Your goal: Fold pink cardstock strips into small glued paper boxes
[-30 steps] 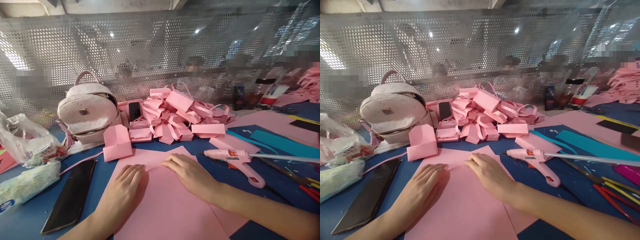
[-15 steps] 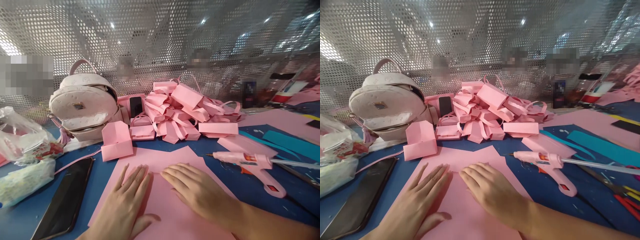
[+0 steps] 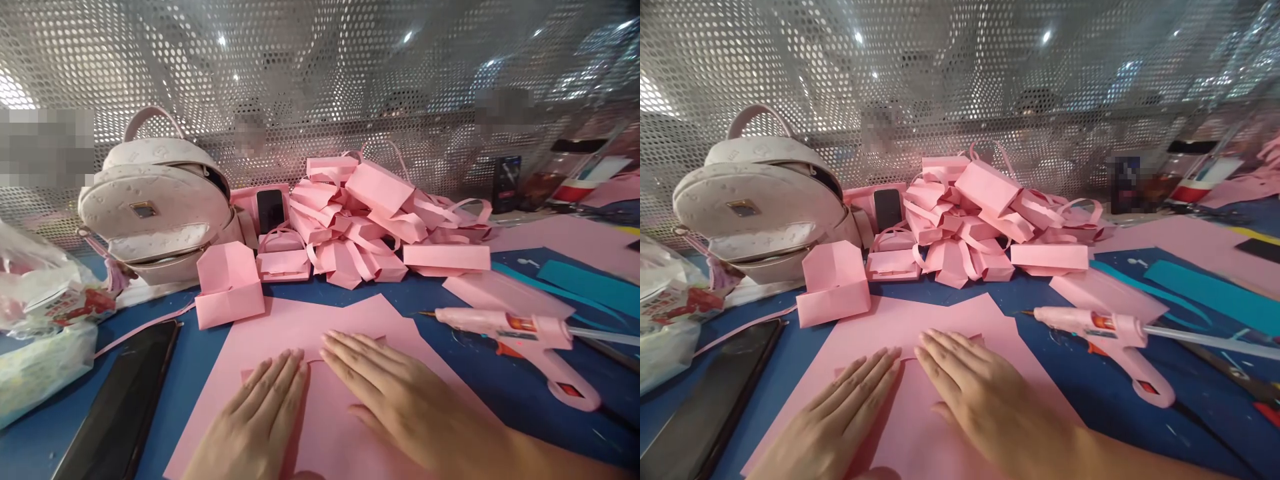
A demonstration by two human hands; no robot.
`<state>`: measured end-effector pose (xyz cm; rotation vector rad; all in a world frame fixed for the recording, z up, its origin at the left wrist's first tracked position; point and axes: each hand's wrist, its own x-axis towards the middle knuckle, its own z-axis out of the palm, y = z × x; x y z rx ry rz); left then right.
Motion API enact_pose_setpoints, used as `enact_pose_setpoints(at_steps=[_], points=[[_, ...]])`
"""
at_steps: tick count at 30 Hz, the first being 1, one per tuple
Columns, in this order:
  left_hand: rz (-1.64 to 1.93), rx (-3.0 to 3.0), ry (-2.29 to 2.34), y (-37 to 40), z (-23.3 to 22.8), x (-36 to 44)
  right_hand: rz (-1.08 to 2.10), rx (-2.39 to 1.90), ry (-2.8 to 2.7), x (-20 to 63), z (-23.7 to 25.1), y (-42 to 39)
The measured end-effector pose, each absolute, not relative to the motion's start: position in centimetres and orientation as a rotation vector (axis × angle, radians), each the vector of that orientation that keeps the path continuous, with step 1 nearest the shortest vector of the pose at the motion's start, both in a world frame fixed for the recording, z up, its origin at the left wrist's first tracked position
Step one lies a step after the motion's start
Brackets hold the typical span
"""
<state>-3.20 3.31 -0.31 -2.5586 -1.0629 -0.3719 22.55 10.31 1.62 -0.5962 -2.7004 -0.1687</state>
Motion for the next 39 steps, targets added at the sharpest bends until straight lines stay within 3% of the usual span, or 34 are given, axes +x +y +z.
enact_pose_setpoints(at_steps=[14, 29, 39], points=[[-0.23, -2.344, -0.95, 2.8, -2.2, -3.1, -0.214, -0.743, -2.862, 22.9, 2.8, 8.6], [-0.221, -2.17, -1.011, 1.9, -2.5, -3.4, 0.05, -0.738, -2.947, 23.4, 1.6, 9.4], [-0.052, -2.156, -1.002, 0.8, -0.3, -4.6, 0.013, -0.713, -2.883, 23.0, 2.1, 9.5]])
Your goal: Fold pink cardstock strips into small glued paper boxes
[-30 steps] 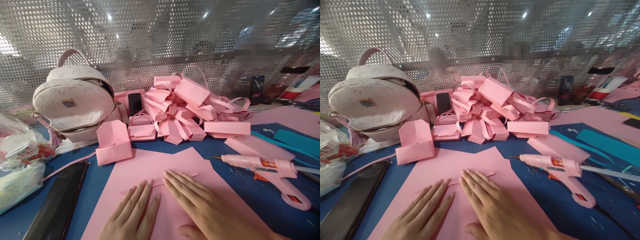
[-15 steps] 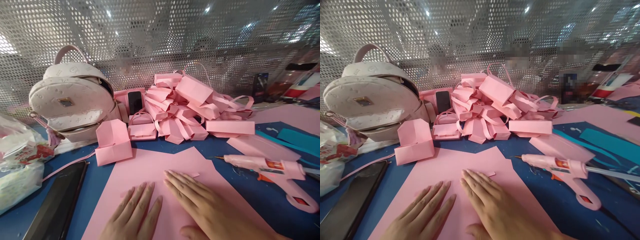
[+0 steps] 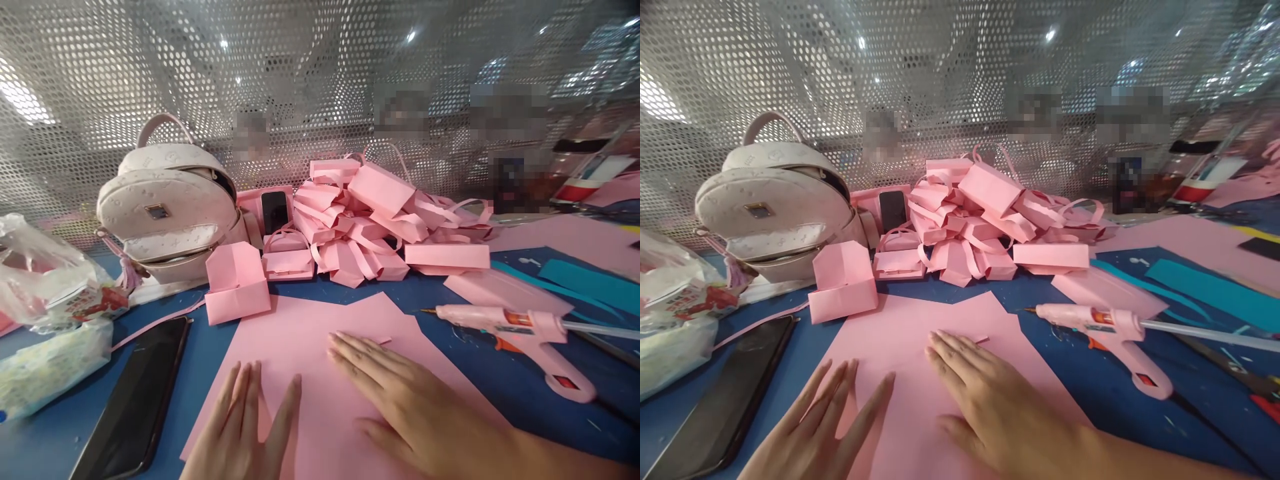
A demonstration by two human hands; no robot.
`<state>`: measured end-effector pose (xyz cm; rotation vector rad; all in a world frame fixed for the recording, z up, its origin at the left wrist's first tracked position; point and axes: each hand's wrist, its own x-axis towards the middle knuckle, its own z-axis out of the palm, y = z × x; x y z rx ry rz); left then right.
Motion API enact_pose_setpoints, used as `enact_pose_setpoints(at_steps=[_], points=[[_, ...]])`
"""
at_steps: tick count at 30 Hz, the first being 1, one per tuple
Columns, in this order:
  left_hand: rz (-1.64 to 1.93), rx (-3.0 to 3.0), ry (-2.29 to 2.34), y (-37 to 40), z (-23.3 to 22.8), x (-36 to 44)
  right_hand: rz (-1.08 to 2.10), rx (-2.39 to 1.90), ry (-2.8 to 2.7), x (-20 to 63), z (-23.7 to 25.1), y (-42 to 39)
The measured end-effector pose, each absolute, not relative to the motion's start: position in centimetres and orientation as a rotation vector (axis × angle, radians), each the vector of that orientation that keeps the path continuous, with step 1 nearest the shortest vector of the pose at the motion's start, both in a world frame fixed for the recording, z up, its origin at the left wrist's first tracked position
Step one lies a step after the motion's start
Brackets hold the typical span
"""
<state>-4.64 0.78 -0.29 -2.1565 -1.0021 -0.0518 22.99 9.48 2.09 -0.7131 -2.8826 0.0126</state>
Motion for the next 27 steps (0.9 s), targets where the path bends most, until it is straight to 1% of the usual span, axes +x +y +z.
enact_pose_setpoints(at_steps=[3, 5, 9, 14, 16, 19, 23, 27], points=[[-0.109, -2.199, -1.132, 1.5, 1.0, -4.1, -0.066, -0.612, -2.768, 22.6, 1.8, 10.0], [-0.201, -2.196, -1.131, 2.2, 1.6, -3.9, -0.115, -0.579, -2.698, 22.4, 1.7, 10.3], [-0.368, -2.188, -1.019, 3.3, 2.4, -4.0, -0.291, -0.649, -2.666, 22.1, 2.3, 11.0], [-0.41, -2.197, -0.984, 2.5, 4.2, -3.6, -0.532, -0.763, -2.675, 21.3, 3.8, 11.9], [-0.459, -2.204, -0.933, 1.3, 4.8, -2.8, -0.506, -0.847, -2.694, 20.7, 4.6, 12.0], [-0.6, -2.243, -0.83, -1.1, 4.8, -1.1, -0.37, -0.926, -2.726, 20.0, 5.8, 11.2], [-0.768, -2.32, -0.778, -3.7, 3.3, 0.2, -0.219, -0.843, -2.805, 20.2, 5.8, 9.2], [-0.81, -2.503, -0.795, -4.5, 2.7, -0.6, -0.13, -0.74, -2.809, 21.4, 4.9, 7.7]])
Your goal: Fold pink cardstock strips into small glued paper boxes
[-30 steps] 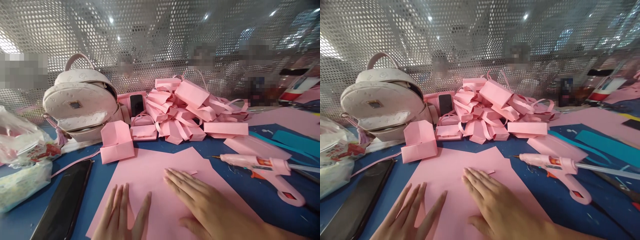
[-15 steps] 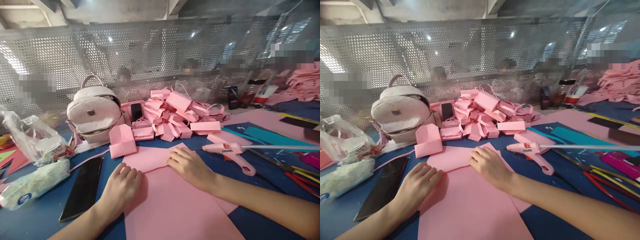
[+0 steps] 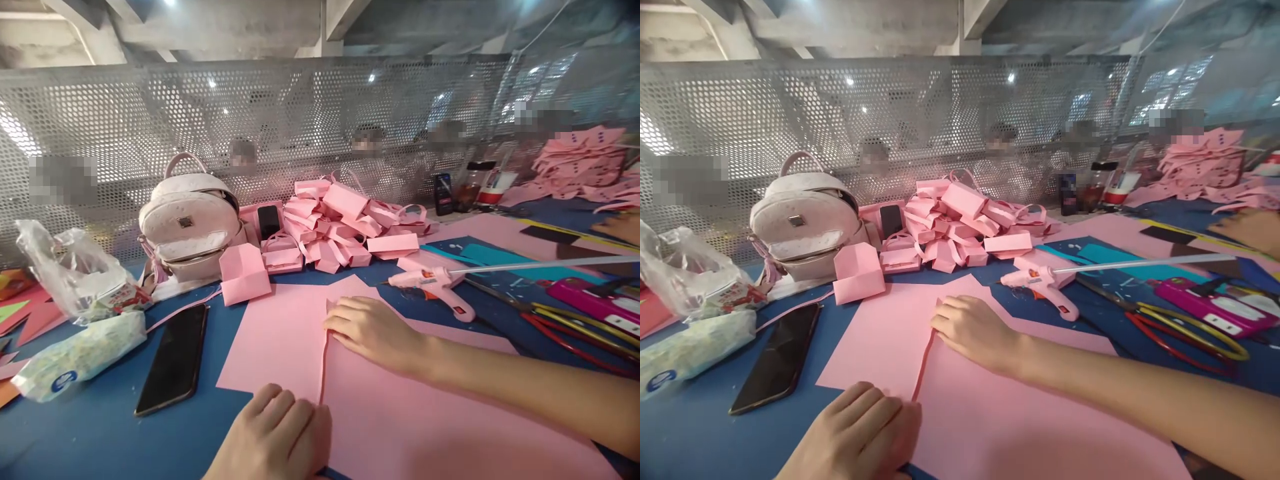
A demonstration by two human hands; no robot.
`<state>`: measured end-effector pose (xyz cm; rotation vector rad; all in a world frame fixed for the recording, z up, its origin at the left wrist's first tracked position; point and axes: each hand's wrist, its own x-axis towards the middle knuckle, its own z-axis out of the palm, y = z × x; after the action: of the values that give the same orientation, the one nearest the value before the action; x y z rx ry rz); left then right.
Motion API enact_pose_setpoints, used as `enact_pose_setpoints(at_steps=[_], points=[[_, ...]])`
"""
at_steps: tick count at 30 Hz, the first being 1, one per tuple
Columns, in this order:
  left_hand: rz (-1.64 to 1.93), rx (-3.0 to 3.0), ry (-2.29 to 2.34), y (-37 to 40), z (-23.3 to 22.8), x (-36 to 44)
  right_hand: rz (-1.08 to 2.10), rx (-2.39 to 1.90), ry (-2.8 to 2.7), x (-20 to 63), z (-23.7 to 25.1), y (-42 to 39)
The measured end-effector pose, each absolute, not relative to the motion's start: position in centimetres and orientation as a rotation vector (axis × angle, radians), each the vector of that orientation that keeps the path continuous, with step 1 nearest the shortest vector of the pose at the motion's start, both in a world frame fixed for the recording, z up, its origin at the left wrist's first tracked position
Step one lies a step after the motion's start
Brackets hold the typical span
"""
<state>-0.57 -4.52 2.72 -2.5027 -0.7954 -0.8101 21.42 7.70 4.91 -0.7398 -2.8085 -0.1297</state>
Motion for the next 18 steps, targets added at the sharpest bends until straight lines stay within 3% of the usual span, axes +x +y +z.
enact_pose_setpoints(at_steps=[10, 18], points=[[-0.79, -2.676, -0.819, -3.7, -0.8, -2.2, -0.169, -0.602, -2.851, 23.0, 4.8, 5.8], [-0.628, -2.644, -0.648, -3.1, -0.5, -2.9, -0.043, -0.598, -2.945, 23.6, 5.1, 5.8]])
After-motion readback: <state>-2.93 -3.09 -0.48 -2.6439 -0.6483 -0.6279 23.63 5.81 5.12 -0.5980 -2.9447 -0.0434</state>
